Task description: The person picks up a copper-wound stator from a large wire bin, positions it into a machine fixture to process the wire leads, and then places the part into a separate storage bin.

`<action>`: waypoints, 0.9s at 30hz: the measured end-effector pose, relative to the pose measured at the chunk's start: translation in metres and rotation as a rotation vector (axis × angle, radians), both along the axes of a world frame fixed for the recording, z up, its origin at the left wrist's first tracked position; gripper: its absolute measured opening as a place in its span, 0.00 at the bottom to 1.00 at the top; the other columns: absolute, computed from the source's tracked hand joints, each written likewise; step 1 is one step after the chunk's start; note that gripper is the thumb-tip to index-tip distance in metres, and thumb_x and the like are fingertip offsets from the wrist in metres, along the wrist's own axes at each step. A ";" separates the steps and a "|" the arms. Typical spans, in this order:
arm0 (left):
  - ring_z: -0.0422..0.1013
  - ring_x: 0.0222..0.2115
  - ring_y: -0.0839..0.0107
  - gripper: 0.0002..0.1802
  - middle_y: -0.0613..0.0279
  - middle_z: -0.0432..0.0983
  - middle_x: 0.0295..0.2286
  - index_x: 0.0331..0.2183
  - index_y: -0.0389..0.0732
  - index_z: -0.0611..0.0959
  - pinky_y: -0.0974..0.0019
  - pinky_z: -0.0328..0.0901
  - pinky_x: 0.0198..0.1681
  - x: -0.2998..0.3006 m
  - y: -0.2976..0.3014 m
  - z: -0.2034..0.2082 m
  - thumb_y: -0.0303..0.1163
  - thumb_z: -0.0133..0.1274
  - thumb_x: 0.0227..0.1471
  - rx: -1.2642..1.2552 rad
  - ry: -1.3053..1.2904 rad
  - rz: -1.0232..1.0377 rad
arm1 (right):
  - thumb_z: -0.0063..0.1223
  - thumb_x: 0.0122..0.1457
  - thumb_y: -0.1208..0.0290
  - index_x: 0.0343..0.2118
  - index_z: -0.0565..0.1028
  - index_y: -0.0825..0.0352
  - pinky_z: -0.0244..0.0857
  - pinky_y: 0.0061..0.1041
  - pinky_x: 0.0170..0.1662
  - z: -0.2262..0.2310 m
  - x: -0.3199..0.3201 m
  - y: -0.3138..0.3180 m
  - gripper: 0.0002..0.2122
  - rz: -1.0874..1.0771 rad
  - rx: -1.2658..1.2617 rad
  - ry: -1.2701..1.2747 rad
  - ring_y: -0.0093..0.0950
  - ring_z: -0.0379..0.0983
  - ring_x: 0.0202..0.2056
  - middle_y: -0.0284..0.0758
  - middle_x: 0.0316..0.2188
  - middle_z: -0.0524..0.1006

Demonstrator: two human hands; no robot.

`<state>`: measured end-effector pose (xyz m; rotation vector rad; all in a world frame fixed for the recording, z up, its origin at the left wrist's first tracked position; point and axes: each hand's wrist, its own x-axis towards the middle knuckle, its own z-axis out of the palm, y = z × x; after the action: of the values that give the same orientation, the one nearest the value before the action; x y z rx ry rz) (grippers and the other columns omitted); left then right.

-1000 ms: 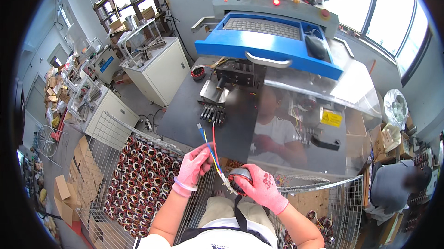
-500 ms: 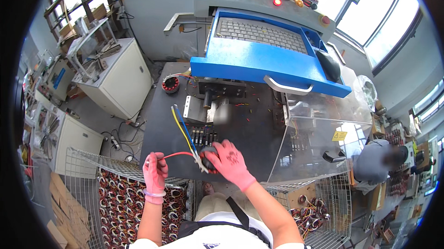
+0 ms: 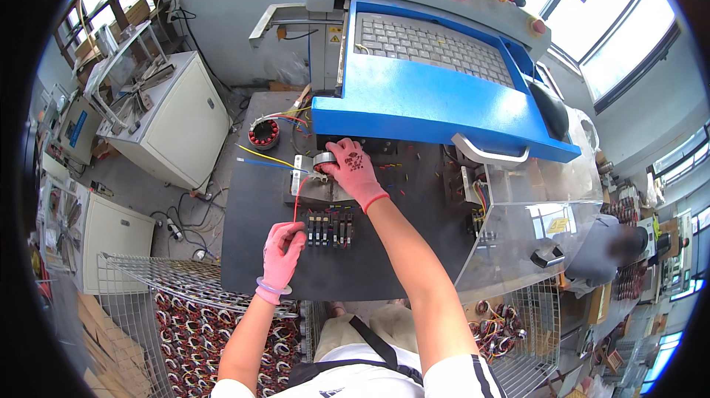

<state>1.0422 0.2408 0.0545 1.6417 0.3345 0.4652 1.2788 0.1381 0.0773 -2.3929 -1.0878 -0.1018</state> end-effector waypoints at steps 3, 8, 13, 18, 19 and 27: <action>0.73 0.30 0.76 0.12 0.61 0.71 0.37 0.41 0.36 0.80 0.73 0.69 0.34 0.004 0.000 0.003 0.22 0.56 0.52 0.067 0.001 0.021 | 0.58 0.52 0.60 0.45 0.73 0.64 0.64 0.37 0.48 -0.002 -0.007 -0.005 0.19 -0.071 0.176 -0.029 0.42 0.68 0.46 0.39 0.43 0.72; 0.74 0.28 0.72 0.14 0.60 0.71 0.37 0.40 0.38 0.80 0.70 0.69 0.33 0.008 -0.005 0.027 0.28 0.59 0.49 0.253 0.100 -0.014 | 0.58 0.55 0.60 0.32 0.78 0.66 0.64 0.29 0.33 0.008 -0.088 -0.018 0.12 -0.106 0.216 0.859 0.27 0.70 0.27 0.31 0.27 0.76; 0.74 0.29 0.61 0.17 0.56 0.73 0.35 0.38 0.40 0.80 0.62 0.68 0.31 -0.004 -0.016 0.042 0.35 0.62 0.46 0.554 0.144 -0.155 | 0.56 0.57 0.64 0.29 0.78 0.69 0.56 0.17 0.26 -0.008 -0.086 -0.007 0.11 0.101 0.483 1.348 0.14 0.65 0.23 0.25 0.21 0.74; 0.72 0.30 0.64 0.25 0.59 0.71 0.34 0.49 0.44 0.75 0.61 0.68 0.32 -0.018 -0.032 -0.001 0.38 0.57 0.48 0.855 0.214 -0.206 | 0.54 0.55 0.65 0.32 0.77 0.68 0.65 0.26 0.29 0.008 -0.073 -0.027 0.10 -0.052 0.094 0.847 0.24 0.72 0.22 0.33 0.21 0.76; 0.72 0.31 0.63 0.27 0.59 0.70 0.34 0.51 0.44 0.73 0.60 0.67 0.33 -0.018 -0.035 -0.011 0.39 0.56 0.49 0.938 0.275 -0.218 | 0.54 0.55 0.65 0.33 0.77 0.68 0.65 0.26 0.29 0.007 -0.074 -0.026 0.10 -0.045 0.085 0.837 0.24 0.72 0.22 0.34 0.21 0.76; 0.69 0.32 0.64 0.30 0.61 0.68 0.32 0.55 0.44 0.69 0.59 0.65 0.33 -0.021 -0.040 -0.053 0.41 0.53 0.51 1.231 0.362 -0.267 | 0.52 0.57 0.68 0.36 0.73 0.69 0.64 0.29 0.31 -0.007 -0.073 -0.024 0.09 0.017 0.049 0.757 0.29 0.72 0.23 0.37 0.23 0.75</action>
<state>1.0213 0.2012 0.0017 2.9391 0.0551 0.1328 1.2062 0.1138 0.0701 -2.0756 -0.7181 0.7147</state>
